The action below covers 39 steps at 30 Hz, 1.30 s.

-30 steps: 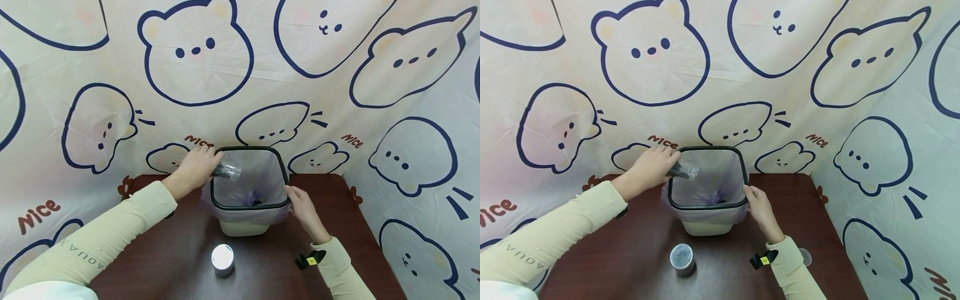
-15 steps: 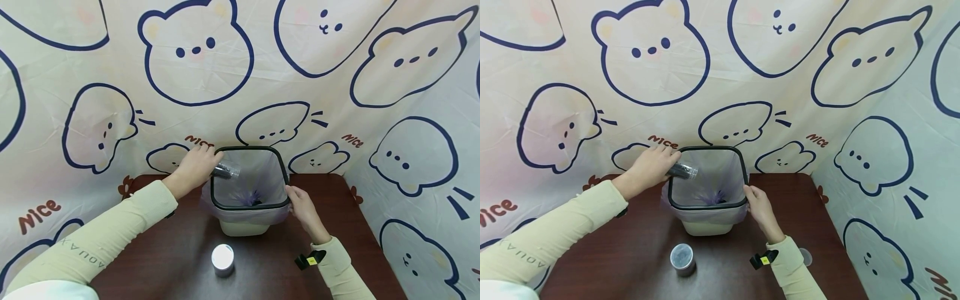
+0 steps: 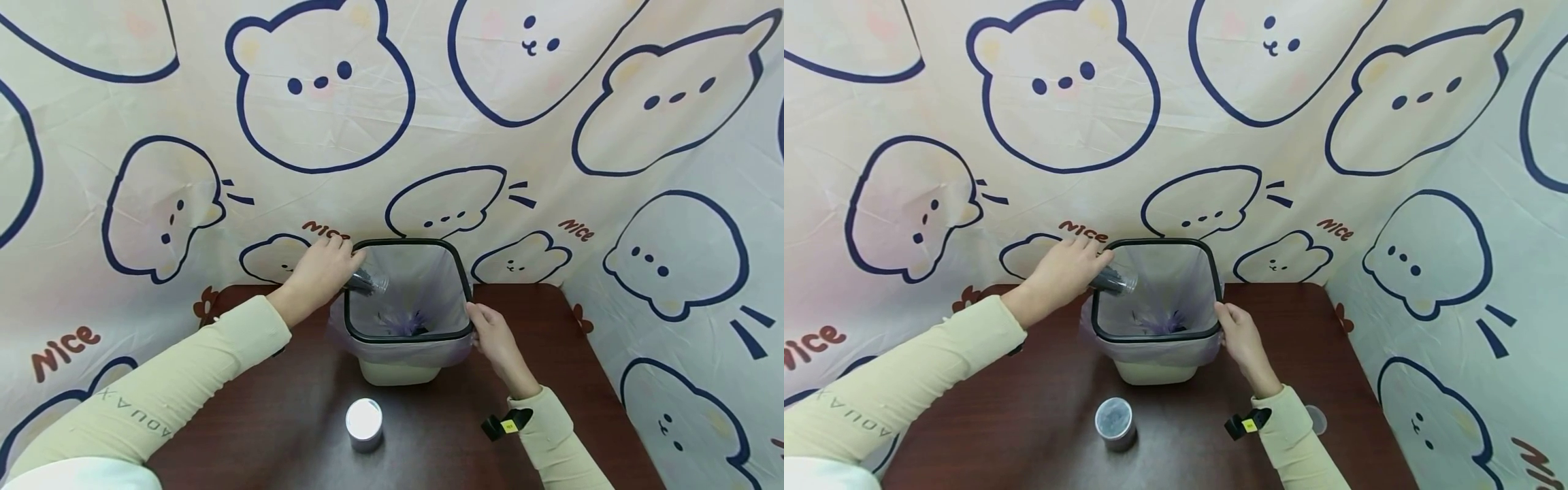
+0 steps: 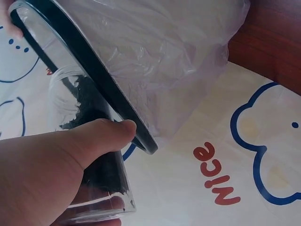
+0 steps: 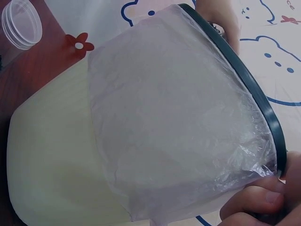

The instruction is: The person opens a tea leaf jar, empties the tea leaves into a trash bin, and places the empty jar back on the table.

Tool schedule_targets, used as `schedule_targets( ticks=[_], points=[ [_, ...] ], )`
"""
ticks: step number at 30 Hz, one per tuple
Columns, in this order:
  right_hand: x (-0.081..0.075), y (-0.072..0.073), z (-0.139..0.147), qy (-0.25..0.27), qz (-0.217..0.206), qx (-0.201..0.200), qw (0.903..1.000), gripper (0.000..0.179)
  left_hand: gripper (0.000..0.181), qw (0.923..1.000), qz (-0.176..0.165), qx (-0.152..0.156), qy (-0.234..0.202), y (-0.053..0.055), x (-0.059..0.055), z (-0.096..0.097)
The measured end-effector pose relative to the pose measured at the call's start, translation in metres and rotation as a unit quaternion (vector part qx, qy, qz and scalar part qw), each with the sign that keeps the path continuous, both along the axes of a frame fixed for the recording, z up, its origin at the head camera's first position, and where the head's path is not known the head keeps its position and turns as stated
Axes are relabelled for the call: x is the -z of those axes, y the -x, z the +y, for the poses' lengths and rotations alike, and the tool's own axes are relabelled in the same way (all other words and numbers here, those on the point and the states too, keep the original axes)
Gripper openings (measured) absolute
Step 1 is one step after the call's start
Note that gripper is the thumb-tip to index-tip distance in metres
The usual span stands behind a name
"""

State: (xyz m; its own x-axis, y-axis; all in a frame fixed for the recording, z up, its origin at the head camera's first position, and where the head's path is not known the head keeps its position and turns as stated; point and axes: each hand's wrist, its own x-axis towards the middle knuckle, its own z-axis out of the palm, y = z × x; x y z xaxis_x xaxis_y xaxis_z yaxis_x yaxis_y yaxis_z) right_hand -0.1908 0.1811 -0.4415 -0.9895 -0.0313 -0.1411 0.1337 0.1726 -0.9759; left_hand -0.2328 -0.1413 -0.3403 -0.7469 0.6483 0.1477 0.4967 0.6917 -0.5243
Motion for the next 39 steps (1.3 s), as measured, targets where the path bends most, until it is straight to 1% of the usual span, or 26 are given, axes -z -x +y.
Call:
schedule_targets(
  ticks=[4,10,13,22,29,33,36,39],
  points=[
    [-0.0008,-0.0007,-0.0001,-0.001,0.0,-0.002,1.0,0.038,0.044,0.9998,0.015,0.002,0.011,-0.0009,0.0006,0.0006],
    [-0.0015,-0.0014,-0.0006,-0.002,-0.004,0.0,1.0,0.038,0.035,0.9997,0.022,0.012,0.001,0.0,0.002,0.0004],
    [-0.0012,-0.0013,-0.0003,-0.003,-0.004,0.001,1.0,0.038,0.034,0.9996,0.025,0.016,0.0,0.0012,0.0022,0.0003],
    [-0.002,-0.0015,-0.0002,-0.003,-0.004,0.001,1.0,0.04,0.026,0.998,0.052,0.021,0.031,0.0025,0.0006,0.0009],
    [-0.0023,-0.0014,0.0004,-0.007,-0.005,-0.002,1.0,0.039,0.03,0.9973,0.055,0.018,0.045,0.0033,0.0002,0.0017],
    [-0.0009,-0.0005,0.0002,-0.006,-0.004,0.0,1.0,0.039,0.031,0.9967,0.06,0.021,0.05,0.0043,0.0011,0.002],
    [0.0003,0.0002,0.0003,-0.007,-0.002,0.003,1.0,0.039,0.031,0.9958,0.069,0.031,0.052,0.005,0.0021,0.0022],
    [0.0008,0.0004,0.0002,-0.005,0.0,0.004,1.0,0.04,0.029,0.9939,0.086,0.048,0.049,0.0061,0.0033,0.002]
  ],
)
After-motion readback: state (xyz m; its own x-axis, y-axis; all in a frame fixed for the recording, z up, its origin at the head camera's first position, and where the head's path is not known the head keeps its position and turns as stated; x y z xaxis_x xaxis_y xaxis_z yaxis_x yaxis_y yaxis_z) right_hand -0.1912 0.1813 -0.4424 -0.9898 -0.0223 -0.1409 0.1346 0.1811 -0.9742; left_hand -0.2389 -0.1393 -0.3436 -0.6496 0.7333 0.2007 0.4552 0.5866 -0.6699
